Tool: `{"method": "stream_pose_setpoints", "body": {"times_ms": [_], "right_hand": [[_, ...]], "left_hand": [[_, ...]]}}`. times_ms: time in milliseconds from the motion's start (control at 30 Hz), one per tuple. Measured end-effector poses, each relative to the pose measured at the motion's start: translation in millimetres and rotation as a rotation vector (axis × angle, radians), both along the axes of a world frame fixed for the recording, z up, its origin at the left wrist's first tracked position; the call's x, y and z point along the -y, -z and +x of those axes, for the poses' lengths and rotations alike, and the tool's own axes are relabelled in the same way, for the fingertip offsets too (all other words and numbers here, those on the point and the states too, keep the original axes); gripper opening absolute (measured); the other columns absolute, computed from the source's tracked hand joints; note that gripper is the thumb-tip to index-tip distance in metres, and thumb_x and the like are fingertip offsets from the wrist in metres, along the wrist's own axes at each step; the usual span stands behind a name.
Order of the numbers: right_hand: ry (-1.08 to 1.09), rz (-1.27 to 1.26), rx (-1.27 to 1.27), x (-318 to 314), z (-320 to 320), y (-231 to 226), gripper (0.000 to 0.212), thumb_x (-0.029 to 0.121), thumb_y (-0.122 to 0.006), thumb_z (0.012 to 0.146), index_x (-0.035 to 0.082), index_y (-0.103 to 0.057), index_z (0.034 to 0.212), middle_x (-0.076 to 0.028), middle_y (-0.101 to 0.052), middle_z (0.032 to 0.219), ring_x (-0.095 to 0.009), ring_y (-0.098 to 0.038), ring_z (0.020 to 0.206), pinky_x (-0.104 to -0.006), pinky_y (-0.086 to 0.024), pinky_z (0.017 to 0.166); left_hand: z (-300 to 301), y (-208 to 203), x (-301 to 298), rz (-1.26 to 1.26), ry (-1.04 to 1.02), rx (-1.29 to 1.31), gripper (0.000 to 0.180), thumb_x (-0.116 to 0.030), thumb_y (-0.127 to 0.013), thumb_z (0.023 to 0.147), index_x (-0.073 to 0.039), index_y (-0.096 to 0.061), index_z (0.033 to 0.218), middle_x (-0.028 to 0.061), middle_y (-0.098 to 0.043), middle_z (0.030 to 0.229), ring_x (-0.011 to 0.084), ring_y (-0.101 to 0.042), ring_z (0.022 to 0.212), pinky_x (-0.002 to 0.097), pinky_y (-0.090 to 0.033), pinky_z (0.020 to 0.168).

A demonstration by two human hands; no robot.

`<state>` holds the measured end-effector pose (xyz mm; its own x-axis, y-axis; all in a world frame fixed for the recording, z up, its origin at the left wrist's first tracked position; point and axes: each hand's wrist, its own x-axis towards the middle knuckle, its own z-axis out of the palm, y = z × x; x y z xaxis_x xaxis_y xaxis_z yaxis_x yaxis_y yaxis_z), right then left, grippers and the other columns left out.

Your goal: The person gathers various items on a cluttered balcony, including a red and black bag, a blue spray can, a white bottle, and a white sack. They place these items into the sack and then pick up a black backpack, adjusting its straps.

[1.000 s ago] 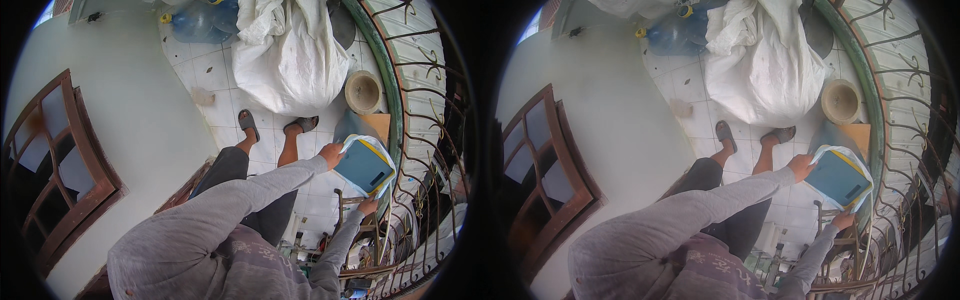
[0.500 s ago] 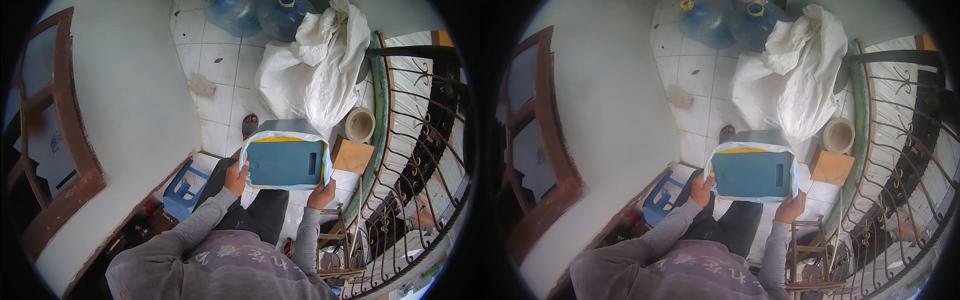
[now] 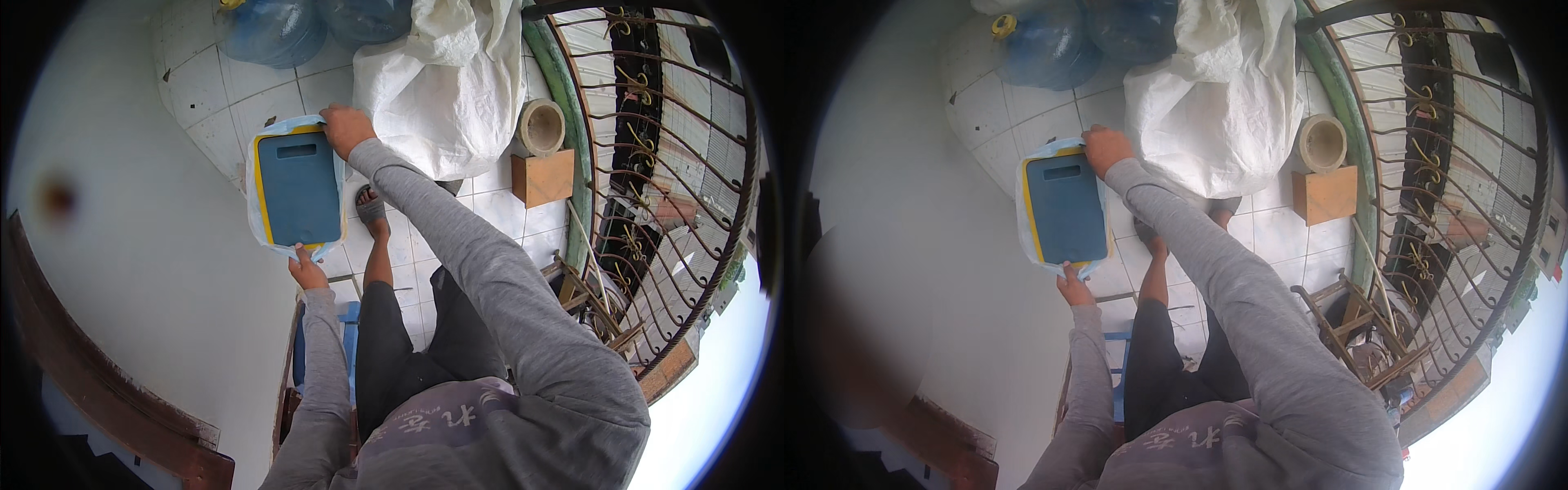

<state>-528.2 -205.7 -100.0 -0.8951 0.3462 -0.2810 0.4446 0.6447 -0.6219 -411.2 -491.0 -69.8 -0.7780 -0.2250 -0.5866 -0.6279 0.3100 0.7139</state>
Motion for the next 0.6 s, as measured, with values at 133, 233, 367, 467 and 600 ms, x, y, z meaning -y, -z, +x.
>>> {"method": "stream_pose_setpoints", "body": {"times_ms": [133, 233, 367, 467, 600], "right_hand": [[0.109, 0.079, 0.053, -17.1, -65.9, 52.1, 0.019, 0.012, -0.057, 0.092, 0.010, -0.075, 0.099, -0.013, -0.069, 0.111, -0.031, -0.069, 0.102, -0.0421, -0.057, 0.087], [0.203, 0.147, 0.084, -38.7, -107.7, 69.6, 0.019, 0.014, -0.064, 0.089, 0.010, -0.076, 0.103, -0.011, -0.070, 0.110, -0.030, -0.070, 0.102, -0.0389, -0.058, 0.087], [0.354, -0.041, 0.235, -52.0, -136.3, 91.6, 0.031, 0.016, -0.067, 0.089, 0.014, -0.071, 0.120, -0.016, -0.060, 0.131, -0.035, -0.064, 0.116, -0.0411, -0.055, 0.095], [0.498, 0.008, -0.124, -46.5, -77.9, 60.4, 0.049, 0.021, -0.068, 0.090, 0.017, -0.057, 0.138, -0.020, -0.044, 0.148, -0.038, -0.054, 0.129, -0.0431, -0.048, 0.106], [0.425, -0.189, -0.098, -9.9, 99.0, 9.5, 0.056, 0.025, -0.067, 0.090, 0.017, -0.050, 0.142, -0.021, -0.045, 0.144, -0.038, -0.051, 0.130, -0.0444, -0.043, 0.109]], "left_hand": [[-62.9, 95.1, -33.8, 0.108, -0.017, 0.078, 0.027, -0.024, -0.055, 0.102, 0.002, -0.055, 0.107, 0.0103, -0.061, 0.086, 0.0188, -0.056, 0.059, 0.0313, -0.045, 0.050], [-100.9, 144.4, -64.0, 0.302, 0.006, 0.121, 0.031, -0.020, -0.056, 0.100, 0.007, -0.050, 0.113, 0.0163, -0.062, 0.094, 0.0241, -0.060, 0.063, 0.0336, -0.049, 0.056], [-141.1, 175.6, -86.4, 0.335, 0.030, 0.141, 0.035, -0.020, -0.059, 0.099, 0.009, -0.047, 0.115, 0.0197, -0.059, 0.098, 0.0270, -0.060, 0.067, 0.0365, -0.058, 0.066], [-178.6, 174.2, -96.3, 0.322, 0.061, 0.233, 0.040, -0.023, -0.062, 0.097, 0.007, -0.046, 0.118, 0.0190, -0.055, 0.099, 0.0273, -0.059, 0.077, 0.0489, -0.062, 0.081], [-194.3, 137.5, -84.1, 0.130, 0.524, 0.639, 0.063, -0.051, -0.060, 0.094, -0.004, -0.043, 0.132, 0.0194, -0.054, 0.113, 0.0314, -0.057, 0.099, 0.0631, -0.050, 0.089]]}}
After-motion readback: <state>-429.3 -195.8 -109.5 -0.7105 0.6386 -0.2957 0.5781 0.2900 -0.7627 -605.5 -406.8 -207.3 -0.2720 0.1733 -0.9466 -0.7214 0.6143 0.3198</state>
